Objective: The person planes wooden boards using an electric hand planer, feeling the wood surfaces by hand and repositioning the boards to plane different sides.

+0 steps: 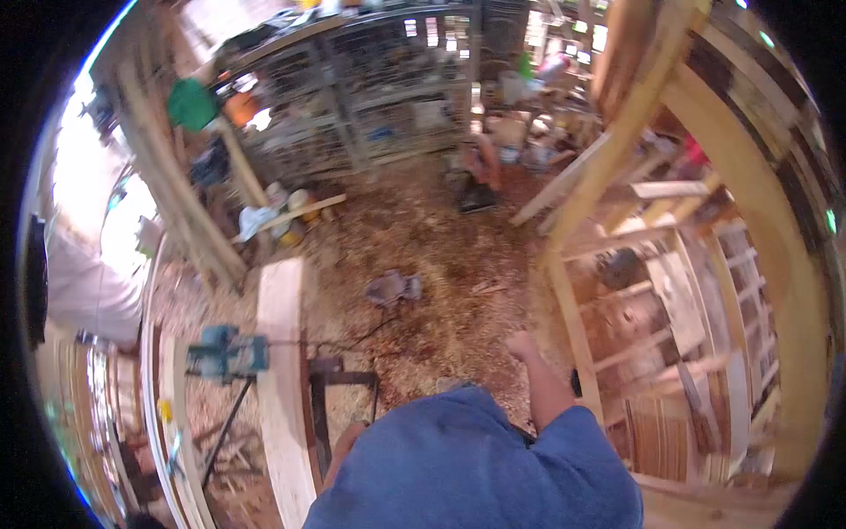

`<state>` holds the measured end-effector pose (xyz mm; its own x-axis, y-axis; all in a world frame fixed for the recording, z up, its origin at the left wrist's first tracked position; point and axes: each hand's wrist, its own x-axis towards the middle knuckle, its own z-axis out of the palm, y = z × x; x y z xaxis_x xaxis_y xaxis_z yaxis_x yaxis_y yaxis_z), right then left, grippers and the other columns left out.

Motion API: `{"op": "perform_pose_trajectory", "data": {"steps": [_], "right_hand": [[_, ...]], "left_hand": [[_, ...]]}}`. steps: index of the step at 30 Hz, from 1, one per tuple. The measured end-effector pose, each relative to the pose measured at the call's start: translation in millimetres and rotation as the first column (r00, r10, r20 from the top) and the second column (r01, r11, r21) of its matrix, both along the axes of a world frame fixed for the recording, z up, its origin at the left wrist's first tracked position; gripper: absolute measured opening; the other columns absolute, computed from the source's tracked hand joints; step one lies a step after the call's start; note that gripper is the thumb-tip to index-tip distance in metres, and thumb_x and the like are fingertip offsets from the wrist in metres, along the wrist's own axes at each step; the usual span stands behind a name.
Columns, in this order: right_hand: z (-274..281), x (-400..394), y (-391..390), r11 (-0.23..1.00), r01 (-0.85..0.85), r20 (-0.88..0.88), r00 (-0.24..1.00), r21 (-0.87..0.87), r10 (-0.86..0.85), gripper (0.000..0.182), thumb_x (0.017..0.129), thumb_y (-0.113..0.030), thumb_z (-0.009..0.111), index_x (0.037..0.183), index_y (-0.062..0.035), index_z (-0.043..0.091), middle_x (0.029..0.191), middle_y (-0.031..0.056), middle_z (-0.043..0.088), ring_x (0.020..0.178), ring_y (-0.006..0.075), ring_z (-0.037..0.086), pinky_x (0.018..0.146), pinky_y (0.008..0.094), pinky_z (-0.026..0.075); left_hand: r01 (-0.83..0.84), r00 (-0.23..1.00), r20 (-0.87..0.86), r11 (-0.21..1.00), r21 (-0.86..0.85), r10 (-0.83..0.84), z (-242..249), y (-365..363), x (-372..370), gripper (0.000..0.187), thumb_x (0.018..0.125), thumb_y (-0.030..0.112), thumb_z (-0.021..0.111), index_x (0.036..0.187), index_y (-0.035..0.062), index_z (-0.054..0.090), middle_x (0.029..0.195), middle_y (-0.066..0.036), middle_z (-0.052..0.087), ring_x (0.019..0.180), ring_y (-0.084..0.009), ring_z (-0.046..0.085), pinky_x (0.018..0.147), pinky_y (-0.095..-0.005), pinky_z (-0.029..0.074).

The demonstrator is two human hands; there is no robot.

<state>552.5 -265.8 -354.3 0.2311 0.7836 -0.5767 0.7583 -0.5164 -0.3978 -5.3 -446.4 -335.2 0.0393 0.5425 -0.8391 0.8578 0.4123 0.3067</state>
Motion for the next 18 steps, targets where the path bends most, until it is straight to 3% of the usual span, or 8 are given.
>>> {"op": "perform_pose_trajectory", "data": {"steps": [1,4,6,8,10,12,14,18], "right_hand": [[14.5,-1.7,-1.4,0.995,0.103,-0.090,0.991,0.016,-0.101,0.036,0.088,-0.033,0.059,0.089,-0.0001,0.074,0.075,0.0187,0.071,0.061,0.0298,0.070,0.056,0.0422,0.056],[39.0,-4.0,-4.8,0.994,0.104,-0.116,0.987,-0.036,-0.107,0.033,0.083,-0.027,0.063,0.088,0.0034,0.074,0.078,0.0194,0.072,0.066,0.0323,0.072,0.062,0.0446,0.058],[55.1,-12.1,-21.3,0.996,0.087,-0.055,0.995,-0.011,-0.088,0.038,0.090,-0.036,0.058,0.078,-0.0035,0.073,0.067,0.0158,0.069,0.059,0.0245,0.069,0.057,0.0410,0.057],[-12.5,-7.5,-47.9,0.947,0.301,0.046,0.953,-0.112,-0.298,0.040,0.090,-0.038,0.060,0.073,-0.0033,0.071,0.065,0.0138,0.068,0.060,0.0216,0.069,0.054,0.0415,0.056],[-23.9,0.0,-67.8,0.979,0.019,-0.041,0.999,-0.205,-0.028,0.042,0.090,-0.040,0.063,0.075,-0.0021,0.070,0.065,0.0134,0.067,0.059,0.0222,0.068,0.052,0.0421,0.055],[-10.6,4.0,-69.6,0.943,0.011,-0.118,0.992,-0.333,-0.053,0.043,0.091,-0.041,0.065,0.075,-0.0014,0.069,0.064,0.0128,0.066,0.056,0.0225,0.066,0.050,0.0419,0.054],[13.4,-4.4,-51.5,0.832,0.281,-0.112,0.920,-0.478,-0.375,0.043,0.092,-0.040,0.067,0.074,-0.0014,0.068,0.063,0.0119,0.065,0.053,0.0226,0.064,0.047,0.0407,0.053],[58.0,7.0,17.6,0.790,0.426,-0.177,0.821,-0.440,-0.542,0.039,0.095,-0.030,0.065,0.067,-0.0037,0.063,0.059,0.0113,0.062,0.048,0.0209,0.059,0.042,0.0380,0.048]], "left_hand": [[0.049,0.999,0.013,0.998,0.032,-0.049,11.2,39.6,9.4,0.043,0.091,0.043,0.065,0.112,0.0080,0.075,0.107,-0.018,0.074,0.100,-0.0323,0.072,0.089,-0.0440,0.054],[0.156,0.983,0.065,0.971,0.183,-0.170,40.4,144.3,37.2,0.043,0.095,0.042,0.062,0.118,0.0072,0.072,0.109,-0.019,0.073,0.102,-0.0333,0.071,0.092,-0.0436,0.053],[0.218,0.972,0.027,0.943,0.250,-0.232,53.0,196.6,61.0,0.042,0.095,0.041,0.062,0.118,0.0074,0.071,0.112,-0.019,0.072,0.106,-0.0336,0.069,0.095,-0.0432,0.052],[0.165,0.976,0.108,0.966,0.198,-0.189,90.6,247.8,88.2,0.040,0.096,0.040,0.062,0.116,0.0079,0.072,0.113,-0.018,0.072,0.108,-0.0333,0.068,0.094,-0.0430,0.052],[0.191,0.967,0.122,0.952,0.240,-0.224,61.1,292.7,95.5,0.039,0.096,0.039,0.061,0.115,0.0076,0.072,0.112,-0.019,0.073,0.105,-0.0327,0.069,0.092,-0.0429,0.053],[0.167,0.954,0.205,0.955,0.246,-0.220,42.0,325.6,98.7,0.039,0.095,0.039,0.062,0.113,0.0066,0.073,0.110,-0.019,0.073,0.103,-0.0320,0.070,0.091,-0.0427,0.053],[0.112,0.951,0.255,0.966,0.234,-0.172,47.3,359.9,105.8,0.041,0.093,0.041,0.063,0.111,0.0054,0.074,0.109,-0.020,0.073,0.103,-0.0311,0.071,0.091,-0.0415,0.053],[0.105,0.963,0.229,0.979,0.174,-0.144,10.4,417.6,88.2,0.044,0.092,0.041,0.064,0.112,0.0037,0.074,0.108,-0.021,0.073,0.101,-0.0316,0.071,0.090,-0.0408,0.054]]}}
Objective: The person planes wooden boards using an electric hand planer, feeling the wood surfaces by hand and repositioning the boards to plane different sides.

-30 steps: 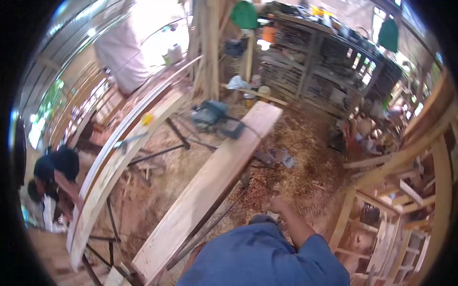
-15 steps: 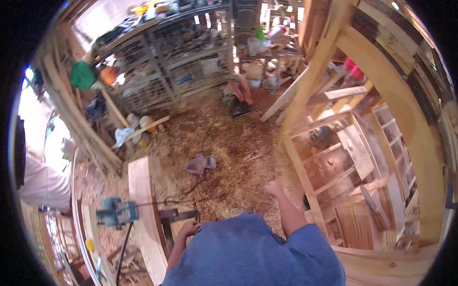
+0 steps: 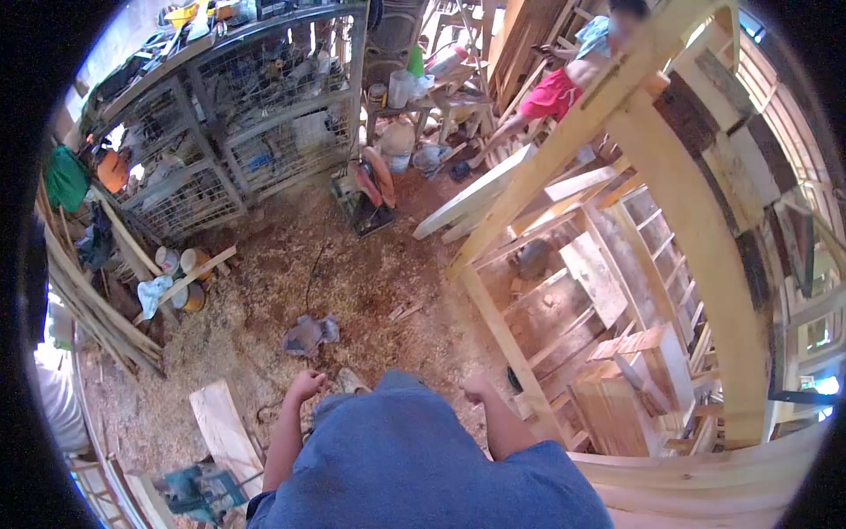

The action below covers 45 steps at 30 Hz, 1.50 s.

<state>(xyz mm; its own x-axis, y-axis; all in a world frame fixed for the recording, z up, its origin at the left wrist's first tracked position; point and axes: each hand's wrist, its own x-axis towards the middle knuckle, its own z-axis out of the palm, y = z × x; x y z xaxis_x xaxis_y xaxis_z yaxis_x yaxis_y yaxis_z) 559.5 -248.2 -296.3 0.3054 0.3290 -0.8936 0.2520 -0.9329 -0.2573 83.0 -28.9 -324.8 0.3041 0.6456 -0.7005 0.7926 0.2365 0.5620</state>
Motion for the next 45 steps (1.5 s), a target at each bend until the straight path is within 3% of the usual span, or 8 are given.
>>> {"op": "perform_pose_trajectory", "data": {"steps": [6,10,14,16,17,22,30,45], "right_hand": [[91.2,75.1,219.3,0.804,0.275,-0.150,0.961,0.527,-0.231,0.014,0.093,-0.014,0.060,0.087,-0.0019,0.065,0.069,0.0121,0.068,0.054,0.0218,0.065,0.048,0.0363,0.053],[162.1,171.5,384.0,0.460,-0.259,0.431,0.844,0.850,-0.321,0.022,0.093,-0.022,0.064,0.094,-0.0006,0.067,0.077,0.0127,0.072,0.066,0.0196,0.069,0.063,0.0344,0.057],[255.9,215.6,481.9,0.567,-0.585,0.792,0.567,0.580,-0.226,0.038,0.085,-0.027,0.070,0.111,0.0009,0.069,0.100,0.0211,0.072,0.092,0.0360,0.071,0.086,0.0427,0.056],[271.7,240.9,508.7,0.710,-0.693,0.983,0.182,0.127,0.002,0.035,0.086,-0.020,0.064,0.117,-0.0030,0.065,0.119,0.0282,0.059,0.114,0.0455,0.059,0.099,0.0512,0.048],[293.7,235.3,516.7,0.819,-0.574,0.957,0.247,0.018,0.153,0.038,0.084,-0.019,0.066,0.120,-0.0056,0.065,0.131,0.0278,0.053,0.125,0.0444,0.052,0.104,0.0523,0.045],[240.3,320.0,541.9,0.795,-0.486,0.878,0.108,-0.363,0.467,0.036,0.100,-0.026,0.047,0.126,-0.0106,0.066,0.141,0.0213,0.053,0.131,0.0430,0.047,0.103,0.0548,0.041],[241.7,331.5,537.5,0.751,-0.506,0.825,0.128,-0.423,0.551,0.042,0.098,-0.026,0.050,0.134,-0.0071,0.062,0.146,0.0226,0.048,0.134,0.0446,0.043,0.108,0.0541,0.036],[233.6,338.5,535.0,0.687,-0.712,0.927,0.144,-0.145,0.345,0.050,0.072,-0.016,0.074,0.121,-0.0171,0.069,0.126,0.0195,0.059,0.125,0.0432,0.049,0.106,0.0594,0.036]], "left_hand": [[-0.215,0.976,-0.057,0.971,-0.104,0.210,-35.0,51.9,-45.8,0.046,0.090,0.043,0.062,0.106,0.0021,0.074,0.104,-0.023,0.073,0.097,-0.0344,0.072,0.089,-0.0434,0.055],[-0.189,0.942,-0.264,0.977,0.102,0.210,-36.5,52.3,-72.1,0.050,0.090,0.047,0.060,0.098,0.0002,0.074,0.098,-0.025,0.073,0.093,-0.0401,0.070,0.085,-0.0488,0.055],[0.490,0.834,-0.417,0.833,0.257,-0.362,-43.1,29.0,-96.2,0.041,0.091,0.041,0.061,0.094,0.0017,0.073,0.089,-0.023,0.073,0.087,-0.0370,0.071,0.077,-0.0491,0.056],[-0.136,0.946,-0.295,0.990,0.018,0.136,-12.4,12.5,-73.6,0.034,0.091,0.035,0.064,0.089,0.0020,0.071,0.085,-0.020,0.073,0.078,-0.0311,0.072,0.069,-0.0446,0.056],[-0.414,0.882,-0.277,0.908,-0.064,0.382,3.7,3.9,-58.3,0.031,0.091,0.032,0.065,0.087,0.0021,0.069,0.083,-0.019,0.074,0.074,-0.0282,0.073,0.065,-0.0423,0.057],[-0.776,0.628,-0.233,0.577,-0.253,0.742,-7.0,-15.5,-9.7,0.031,0.095,0.027,0.061,0.081,-0.0006,0.066,0.077,-0.017,0.072,0.064,-0.0268,0.072,0.053,-0.0393,0.056],[-0.382,0.899,-0.249,0.923,-0.044,0.361,34.3,83.7,83.0,0.027,0.096,0.022,0.060,0.091,-0.0031,0.070,0.073,-0.012,0.071,0.063,-0.0246,0.069,0.055,-0.0382,0.054],[-0.500,0.864,-0.099,0.864,-0.049,0.494,-22.5,174.0,119.5,0.039,0.093,0.041,0.066,0.094,0.0034,0.074,0.079,-0.013,0.074,0.073,-0.0246,0.071,0.070,-0.0395,0.055]]}}
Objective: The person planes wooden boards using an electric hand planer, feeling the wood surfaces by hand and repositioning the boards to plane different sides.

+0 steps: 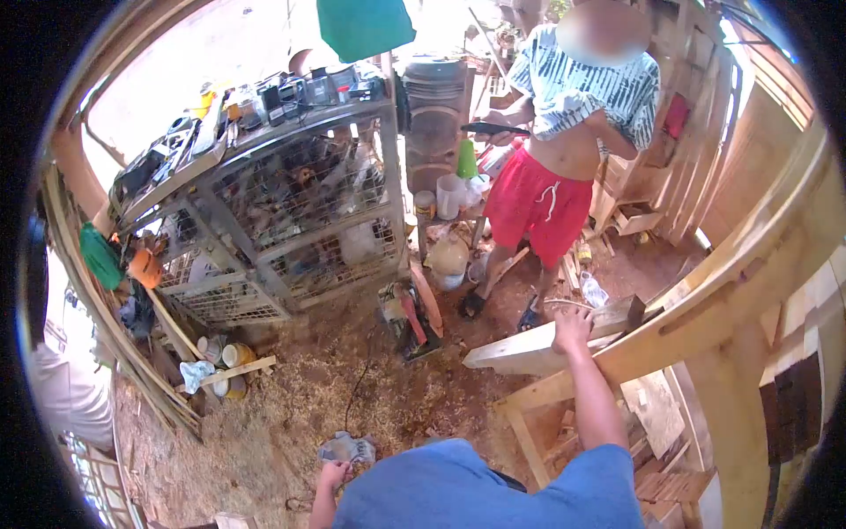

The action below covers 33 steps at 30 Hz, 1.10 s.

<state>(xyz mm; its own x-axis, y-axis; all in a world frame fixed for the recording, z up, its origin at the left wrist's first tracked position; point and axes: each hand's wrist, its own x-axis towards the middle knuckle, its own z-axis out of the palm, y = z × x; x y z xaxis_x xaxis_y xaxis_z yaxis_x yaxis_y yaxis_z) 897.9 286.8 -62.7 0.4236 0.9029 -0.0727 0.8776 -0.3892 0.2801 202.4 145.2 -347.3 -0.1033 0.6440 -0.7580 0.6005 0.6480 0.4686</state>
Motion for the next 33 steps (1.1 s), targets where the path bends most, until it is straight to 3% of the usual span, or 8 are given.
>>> {"op": "perform_pose_trajectory", "data": {"steps": [4,9,12,17,22,25,27,33], "right_hand": [[5.9,-14.4,17.1,0.974,-0.150,-0.287,0.938,0.172,0.195,0.089,0.048,-0.016,0.085,0.133,-0.0306,0.061,0.148,0.0198,0.041,0.131,0.0432,0.040,0.110,0.0614,0.035],[29.4,-82.8,13.7,0.922,-0.388,-0.269,0.888,-0.002,0.373,0.067,0.062,-0.029,0.076,0.126,-0.0157,0.066,0.138,0.0255,0.045,0.135,0.0518,0.036,0.111,0.0731,0.022],[35.2,-95.6,5.0,0.752,-0.658,-0.275,0.730,-0.033,0.626,0.068,0.070,-0.030,0.074,0.136,-0.0179,0.059,0.139,0.0228,0.046,0.139,0.0485,0.033,0.113,0.0717,0.022],[28.1,-94.2,2.2,0.377,-0.901,-0.052,0.396,-0.217,0.917,0.047,0.093,-0.025,0.053,0.139,-0.0134,0.056,0.143,0.0192,0.051,0.148,0.0350,0.030,0.116,0.0677,0.019],[37.5,-119.8,7.9,0.096,-0.954,-0.256,0.172,-0.283,0.951,0.040,0.071,-0.029,0.073,0.106,-0.0100,0.072,0.138,0.0211,0.055,0.146,0.0372,0.033,0.116,0.0633,0.024],[-8.0,-135.0,13.1,0.050,-0.912,-0.474,0.258,-0.407,0.842,0.034,0.073,-0.025,0.071,0.103,-0.0102,0.064,0.093,0.0118,0.069,0.095,0.0323,0.070,0.084,0.0469,0.055],[-20.8,-154.9,9.8,-0.050,-0.948,-0.504,0.122,-0.313,0.855,0.035,0.069,-0.021,0.071,0.100,-0.0087,0.061,0.096,0.0123,0.068,0.094,0.0317,0.070,0.079,0.0449,0.057],[-16.7,-222.8,-3.6,0.106,-0.918,-0.503,0.303,-0.382,0.810,0.041,0.082,-0.035,0.071,0.111,-0.0078,0.061,0.112,0.0176,0.067,0.102,0.0362,0.068,0.087,0.0456,0.055]], "left_hand": [[0.276,0.952,-0.108,0.956,-0.098,-0.286,-18.8,-36.1,-22.0,0.039,0.093,0.044,0.062,0.095,0.0068,0.074,0.089,-0.015,0.073,0.085,-0.0308,0.071,0.078,-0.0431,0.055],[0.661,0.690,-0.224,0.725,-0.191,-0.688,8.7,-53.7,-28.2,0.041,0.095,0.044,0.055,0.098,0.0086,0.075,0.112,-0.020,0.071,0.105,-0.0360,0.068,0.090,-0.0460,0.054],[0.583,0.766,-0.284,0.809,-0.072,-0.577,-15.1,-62.6,-31.6,0.041,0.089,0.041,0.062,0.118,0.0119,0.068,0.112,-0.021,0.070,0.112,-0.0380,0.065,0.092,-0.0483,0.054],[0.160,0.963,-0.223,0.987,0.006,-0.155,-5.7,-71.6,-7.7,0.040,0.096,0.046,0.056,0.103,0.0120,0.076,0.097,-0.015,0.075,0.094,-0.0359,0.070,0.086,-0.0455,0.055],[0.062,0.988,-0.136,0.996,-0.069,-0.071,15.9,-81.6,9.6,0.045,0.092,0.047,0.061,0.112,0.0092,0.075,0.117,-0.019,0.071,0.110,-0.0365,0.067,0.097,-0.0447,0.052],[0.090,0.970,-0.225,0.996,-0.026,-0.093,66.9,-86.7,18.4,0.045,0.091,0.046,0.063,0.110,0.0064,0.075,0.116,-0.021,0.071,0.108,-0.0378,0.067,0.095,-0.0462,0.053],[-0.065,0.947,-0.318,0.996,-0.054,0.045,16.2,-116.2,19.5,0.046,0.089,0.044,0.064,0.109,0.0036,0.074,0.115,-0.021,0.071,0.107,-0.0387,0.068,0.093,-0.0473,0.054],[-0.392,0.898,-0.180,0.915,0.094,0.403,6.4,-183.8,39.5,0.042,0.086,0.038,0.062,0.095,-0.0009,0.075,0.100,-0.025,0.072,0.091,-0.0409,0.070,0.081,-0.0503,0.055]]}}
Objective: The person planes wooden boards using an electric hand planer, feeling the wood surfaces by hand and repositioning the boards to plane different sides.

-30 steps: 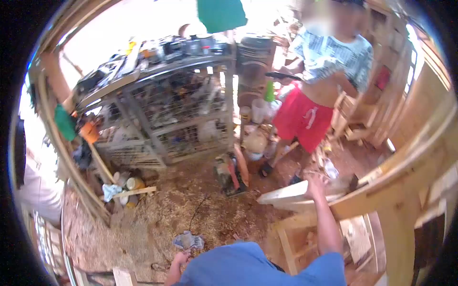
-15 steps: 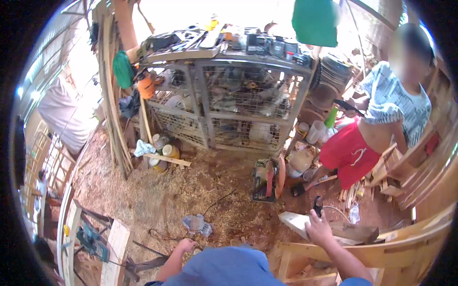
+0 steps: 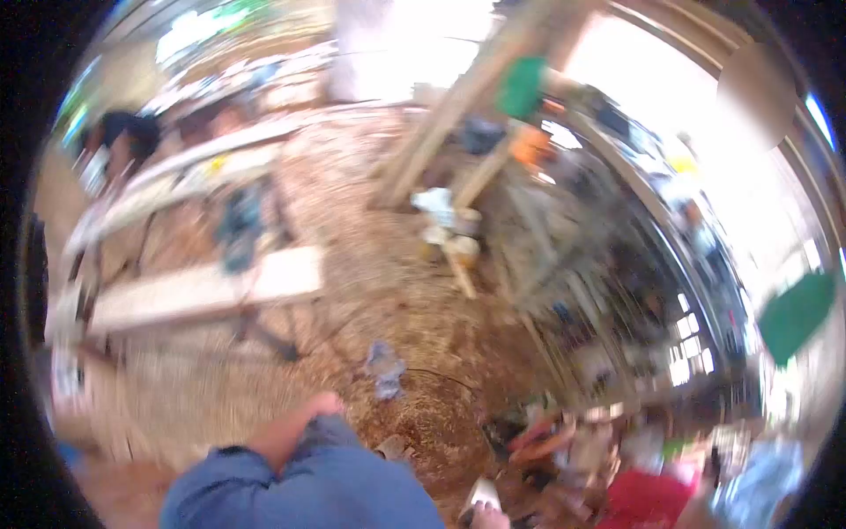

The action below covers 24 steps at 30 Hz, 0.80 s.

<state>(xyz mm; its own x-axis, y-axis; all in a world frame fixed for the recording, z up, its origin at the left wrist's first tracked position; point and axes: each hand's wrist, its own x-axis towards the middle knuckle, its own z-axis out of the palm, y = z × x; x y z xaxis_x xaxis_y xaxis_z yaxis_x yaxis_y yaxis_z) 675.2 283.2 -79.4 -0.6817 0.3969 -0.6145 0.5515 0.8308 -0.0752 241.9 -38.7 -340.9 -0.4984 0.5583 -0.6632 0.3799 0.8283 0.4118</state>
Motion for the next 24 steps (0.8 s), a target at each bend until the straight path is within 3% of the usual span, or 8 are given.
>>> {"op": "perform_pose_trajectory", "data": {"steps": [4,7,11,16,17,20,23,24], "right_hand": [[1.9,-10.8,9.3,0.997,0.078,-0.178,0.981,-0.016,-0.079,0.040,0.085,-0.036,0.071,0.115,-0.0104,0.064,0.109,0.0190,0.070,0.097,0.0402,0.068,0.087,0.0493,0.054],[39.2,-50.1,-9.9,0.999,-0.035,-0.176,0.984,-0.027,0.030,0.039,0.081,-0.034,0.072,0.111,-0.0096,0.065,0.104,0.0187,0.071,0.095,0.0399,0.069,0.084,0.0488,0.054],[74.6,-93.3,-46.4,0.989,-0.138,-0.160,0.979,-0.060,0.127,0.037,0.077,-0.031,0.073,0.105,-0.0086,0.066,0.096,0.0183,0.071,0.091,0.0395,0.069,0.081,0.0481,0.054],[108.2,-127.9,-98.0,0.971,-0.222,-0.169,0.964,-0.090,0.205,0.034,0.071,-0.025,0.075,0.098,-0.0071,0.067,0.087,0.0177,0.072,0.086,0.0387,0.069,0.077,0.0472,0.054],[118.3,-135.7,-110.8,0.967,-0.232,-0.180,0.961,-0.108,0.210,0.032,0.070,-0.024,0.075,0.096,-0.0067,0.067,0.086,0.0175,0.071,0.085,0.0382,0.069,0.077,0.0470,0.054],[162.5,-147.8,-144.4,0.967,-0.233,-0.281,0.940,-0.106,0.196,0.034,0.066,-0.015,0.079,0.095,-0.0047,0.066,0.081,0.0095,0.070,0.072,0.0236,0.065,0.068,0.0366,0.052],[256.6,-176.9,-209.0,0.947,-0.091,-0.355,0.935,-0.307,-0.025,0.038,0.065,-0.014,0.083,0.096,-0.0025,0.065,0.074,-0.0003,0.058,0.068,0.0119,0.049,0.061,0.0288,0.044],[260.5,-170.8,-196.1,0.992,-0.060,-0.254,0.967,-0.114,0.029,0.040,0.066,-0.014,0.084,0.100,-0.0026,0.066,0.075,0.0003,0.060,0.069,0.0118,0.051,0.062,0.0285,0.045]], "left_hand": [[-0.178,0.983,-0.032,0.978,0.105,0.182,-72.9,-53.6,13.4,0.047,0.089,0.044,0.062,0.098,0.0000,0.075,0.100,-0.023,0.073,0.090,-0.0402,0.070,0.081,-0.0508,0.055],[-0.350,0.936,-0.019,0.936,0.030,0.351,45.1,-98.2,32.2,0.046,0.089,0.043,0.063,0.100,0.0005,0.074,0.097,-0.023,0.073,0.087,-0.0401,0.070,0.079,-0.0508,0.055],[-0.266,0.957,-0.065,0.946,0.186,0.282,25.6,-181.4,55.3,0.042,0.087,0.044,0.064,0.096,0.0047,0.076,0.092,-0.020,0.074,0.079,-0.0368,0.071,0.074,-0.0488,0.057],[-0.841,0.520,0.451,0.528,0.121,0.725,-84.3,-248.4,101.0,0.039,0.085,0.044,0.068,0.104,0.0103,0.074,0.082,-0.015,0.074,0.071,-0.0310,0.071,0.067,-0.0453,0.056],[-0.783,0.605,0.409,0.603,0.150,0.683,-103.1,-243.4,104.4,0.034,0.088,0.039,0.065,0.103,0.0099,0.074,0.082,-0.013,0.073,0.068,-0.0266,0.069,0.060,-0.0414,0.054],[-0.853,0.504,0.401,0.513,0.094,0.765,-63.2,-207.7,116.6,0.040,0.093,0.045,0.058,0.102,0.0086,0.071,0.081,-0.013,0.070,0.066,-0.0272,0.068,0.054,-0.0418,0.052],[-0.992,0.123,0.486,0.126,0.026,0.865,-8.0,-169.4,135.1,0.047,0.097,0.051,0.051,0.102,0.0074,0.069,0.080,-0.014,0.067,0.064,-0.0279,0.066,0.047,-0.0421,0.050],[-1.000,-0.027,0.539,-0.018,-0.021,0.842,5.4,-162.0,144.7,0.050,0.099,0.052,0.048,0.102,0.0070,0.068,0.080,-0.014,0.066,0.063,-0.0281,0.065,0.045,-0.0423,0.050]]}}
